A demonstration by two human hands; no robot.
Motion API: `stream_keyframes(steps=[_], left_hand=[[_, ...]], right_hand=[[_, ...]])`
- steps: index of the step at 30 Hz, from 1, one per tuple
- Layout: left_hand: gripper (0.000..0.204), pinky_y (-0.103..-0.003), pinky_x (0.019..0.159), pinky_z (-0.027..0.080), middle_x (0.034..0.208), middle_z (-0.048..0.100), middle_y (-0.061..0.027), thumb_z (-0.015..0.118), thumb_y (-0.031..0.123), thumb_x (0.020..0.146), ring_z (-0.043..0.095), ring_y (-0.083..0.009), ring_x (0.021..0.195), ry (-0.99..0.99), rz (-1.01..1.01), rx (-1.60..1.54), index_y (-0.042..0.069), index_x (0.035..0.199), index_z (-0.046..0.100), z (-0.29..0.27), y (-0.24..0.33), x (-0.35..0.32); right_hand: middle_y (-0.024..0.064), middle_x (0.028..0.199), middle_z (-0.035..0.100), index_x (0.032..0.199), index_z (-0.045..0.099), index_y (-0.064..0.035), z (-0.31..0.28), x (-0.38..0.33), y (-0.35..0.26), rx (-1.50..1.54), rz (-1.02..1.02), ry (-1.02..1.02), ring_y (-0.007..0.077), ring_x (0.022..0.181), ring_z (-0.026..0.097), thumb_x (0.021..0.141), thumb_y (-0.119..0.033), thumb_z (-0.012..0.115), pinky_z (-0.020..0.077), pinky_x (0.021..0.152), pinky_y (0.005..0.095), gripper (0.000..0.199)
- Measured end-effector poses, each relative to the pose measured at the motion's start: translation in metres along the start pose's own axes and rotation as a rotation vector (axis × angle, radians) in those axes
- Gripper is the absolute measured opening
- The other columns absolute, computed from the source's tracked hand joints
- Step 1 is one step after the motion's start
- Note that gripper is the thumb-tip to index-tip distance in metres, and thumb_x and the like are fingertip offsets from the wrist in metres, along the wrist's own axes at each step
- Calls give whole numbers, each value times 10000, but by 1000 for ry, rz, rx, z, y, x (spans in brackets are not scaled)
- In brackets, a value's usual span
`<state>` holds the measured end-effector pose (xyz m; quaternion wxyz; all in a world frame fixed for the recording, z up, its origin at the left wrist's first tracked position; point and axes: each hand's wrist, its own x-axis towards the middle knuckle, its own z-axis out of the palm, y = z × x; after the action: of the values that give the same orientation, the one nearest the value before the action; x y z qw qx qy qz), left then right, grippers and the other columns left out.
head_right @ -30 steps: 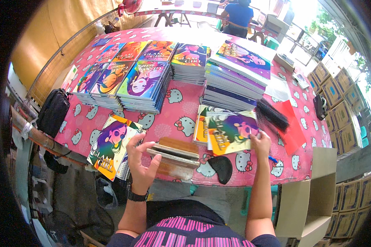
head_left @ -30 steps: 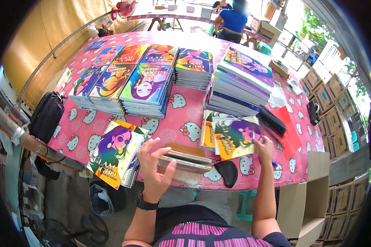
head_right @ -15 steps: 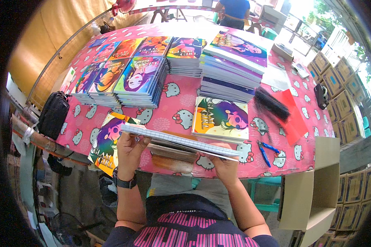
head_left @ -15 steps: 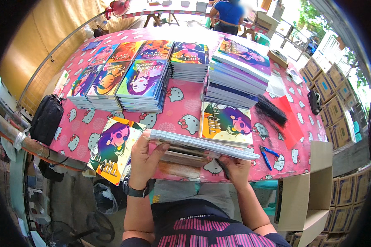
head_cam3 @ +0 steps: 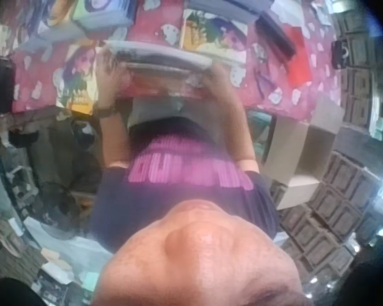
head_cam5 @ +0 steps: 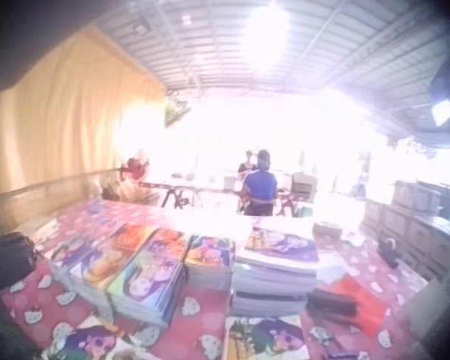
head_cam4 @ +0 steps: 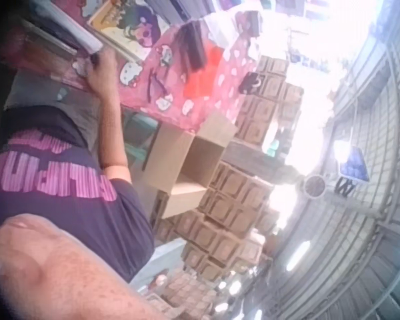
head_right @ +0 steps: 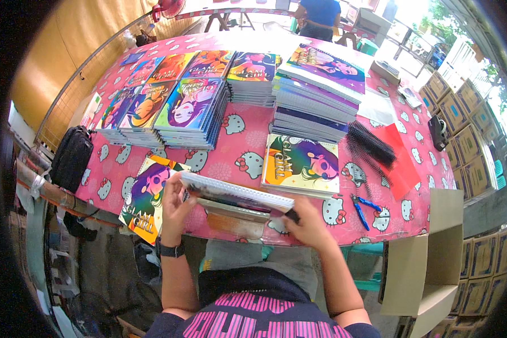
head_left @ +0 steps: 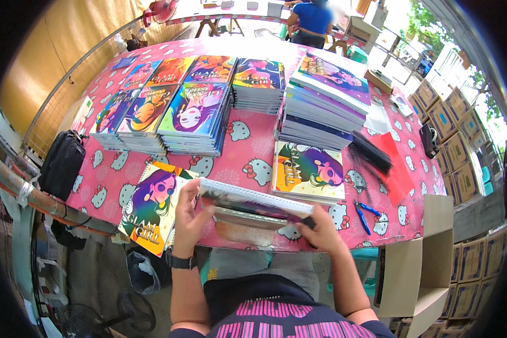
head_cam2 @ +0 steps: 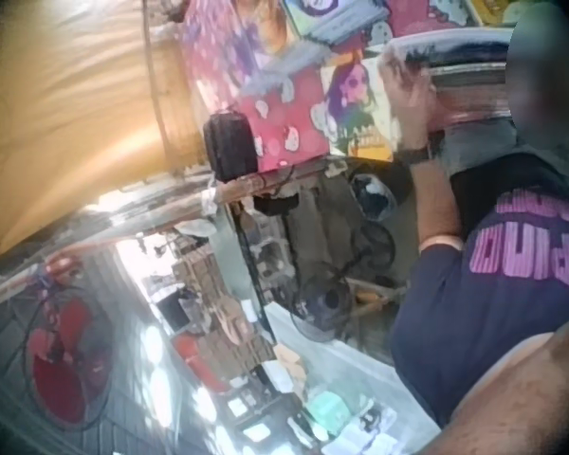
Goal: The person uses a handheld tool to crimp the ends of spiral bindings on notebooks, flipping through pages to ensure alignment before stacking them on the table.
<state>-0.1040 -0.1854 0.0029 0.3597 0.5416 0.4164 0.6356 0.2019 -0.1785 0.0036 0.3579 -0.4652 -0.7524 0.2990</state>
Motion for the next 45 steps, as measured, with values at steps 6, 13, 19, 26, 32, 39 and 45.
stream_keyframes(steps=[6, 13, 19, 26, 32, 39, 45], left_hand=[[433, -238, 811, 423, 1015, 519, -28, 679, 184, 840, 489, -83, 907, 168, -111, -292, 68, 1202, 472, 21, 2, -8], [164, -207, 705, 389, 840, 497, 23, 637, 102, 881, 450, -46, 779, 229, -109, -153, 64, 979, 512, 46, -8, 2], [249, -214, 739, 406, 874, 532, 8, 547, 119, 922, 472, -50, 793, 311, -99, -152, 18, 1148, 520, 49, -8, 1], [437, -347, 1020, 332, 1205, 534, -139, 491, 202, 935, 460, -196, 1187, 446, 217, 429, -10, 1315, 445, 56, -1, 6], [630, -622, 1074, 8, 1081, 545, -86, 715, 391, 744, 471, -250, 1167, -146, 317, 909, 75, 1257, 529, 125, 40, -28], [353, -642, 1063, -40, 889, 556, -1, 777, 368, 655, 535, -210, 1057, -103, 415, 879, 149, 903, 653, 144, 12, -29], [366, -661, 1057, -75, 984, 594, 25, 746, 311, 667, 514, -204, 1130, -79, 411, 884, 168, 990, 652, 149, 6, -32]], right_hand=[[153, 1087, 639, 1130, 609, -21, -124, 25, 138, -397, 301, 485, 297, 997, 609, 814, -130, 645, 483, 843, 368, 336], [172, 914, 644, 944, 638, 3, -132, 46, 205, -688, 347, 492, 323, 882, 611, 778, -130, 691, 475, 802, 402, 219], [212, 893, 663, 936, 641, -2, -150, 54, 192, -677, 371, 674, 363, 838, 633, 841, -129, 593, 484, 763, 436, 165], [-7, 913, 516, 1269, 485, -79, -153, 28, 52, -116, 192, 726, 86, 679, 428, 886, -61, 478, 395, 613, 234, 384], [43, 869, 489, 1318, 442, -65, -71, -4, -46, 215, 274, -142, 115, 757, 480, 943, -70, 478, 420, 646, 255, 377], [82, 865, 535, 1229, 546, -38, -47, -13, -48, 137, 158, -75, 168, 792, 531, 907, -78, 566, 448, 723, 291, 325], [69, 857, 584, 1073, 647, -20, -44, -5, -48, -24, -21, -55, 170, 769, 582, 849, -67, 644, 463, 671, 281, 229]])
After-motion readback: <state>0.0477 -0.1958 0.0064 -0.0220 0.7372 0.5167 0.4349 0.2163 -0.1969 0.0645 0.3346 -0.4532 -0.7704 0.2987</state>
